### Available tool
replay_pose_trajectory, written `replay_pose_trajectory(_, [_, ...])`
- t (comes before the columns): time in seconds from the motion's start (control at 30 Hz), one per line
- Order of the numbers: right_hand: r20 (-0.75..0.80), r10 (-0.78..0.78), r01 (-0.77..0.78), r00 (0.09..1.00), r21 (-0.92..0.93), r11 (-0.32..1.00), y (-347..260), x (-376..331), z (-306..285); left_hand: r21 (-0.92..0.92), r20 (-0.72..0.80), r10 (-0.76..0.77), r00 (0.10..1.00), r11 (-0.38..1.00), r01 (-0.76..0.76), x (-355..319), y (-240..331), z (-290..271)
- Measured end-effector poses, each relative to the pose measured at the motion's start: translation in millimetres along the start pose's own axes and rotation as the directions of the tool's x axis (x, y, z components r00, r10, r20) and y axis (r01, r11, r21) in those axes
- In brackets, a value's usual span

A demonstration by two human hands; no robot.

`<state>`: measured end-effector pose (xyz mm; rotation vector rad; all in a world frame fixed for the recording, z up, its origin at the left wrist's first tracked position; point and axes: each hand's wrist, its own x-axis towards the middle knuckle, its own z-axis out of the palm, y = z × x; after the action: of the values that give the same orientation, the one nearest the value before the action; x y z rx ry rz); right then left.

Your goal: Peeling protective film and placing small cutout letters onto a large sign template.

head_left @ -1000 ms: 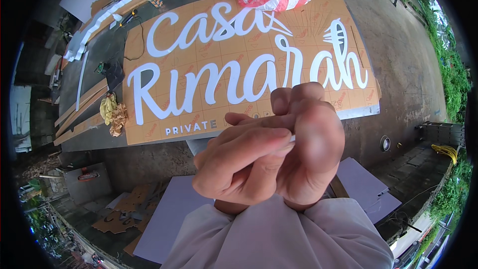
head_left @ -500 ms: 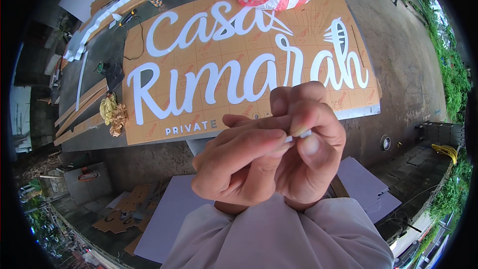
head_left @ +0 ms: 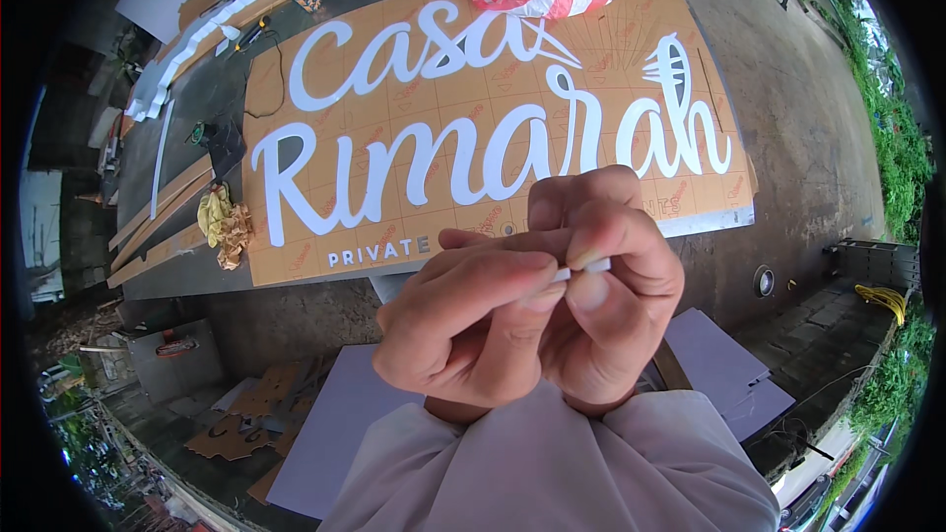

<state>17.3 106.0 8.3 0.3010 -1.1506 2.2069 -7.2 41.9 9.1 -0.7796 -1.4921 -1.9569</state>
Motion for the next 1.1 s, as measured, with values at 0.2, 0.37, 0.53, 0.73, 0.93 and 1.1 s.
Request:
replay_pose_trajectory(0.2, [-0.065, -0.001, 0.001, 0.998, -0.001, 1.0, -2, 1, 1, -0.173, -0.064, -0.094, 0.994, 0.982, 0.082, -1, 0, 3])
replay_pose_trajectory(0.37, [-0.07, -0.052, 0.053, 0.996, 0.004, 0.999, -3, 1, 3, -0.172, -0.078, -0.062, 0.995, 0.984, 0.047, -1, 0, 4])
replay_pose_trajectory(0.53, [-0.073, -0.027, 0.026, 0.997, -0.016, 1.0, -6, 0, 2, -0.153, -0.079, -0.064, 0.995, 0.987, 0.051, -1, 2, 6])
replay_pose_trajectory(0.73, [-0.096, 0.008, -0.007, 0.995, 0.018, 1.0, -8, -3, 4, -0.124, -0.074, -0.052, 0.996, 0.991, 0.043, -3, 4, 6])
replay_pose_trajectory(0.93, [-0.043, -0.046, 0.043, 0.998, -0.057, 0.997, -7, 0, 2, -0.125, -0.055, -0.074, 0.996, 0.99, 0.066, -3, 5, 5])
replay_pose_trajectory(1.1, [-0.067, -0.017, 0.017, 0.998, 0.001, 1.0, -13, -2, 5, -0.188, -0.063, -0.081, 0.995, 0.98, 0.068, -3, 4, 5])
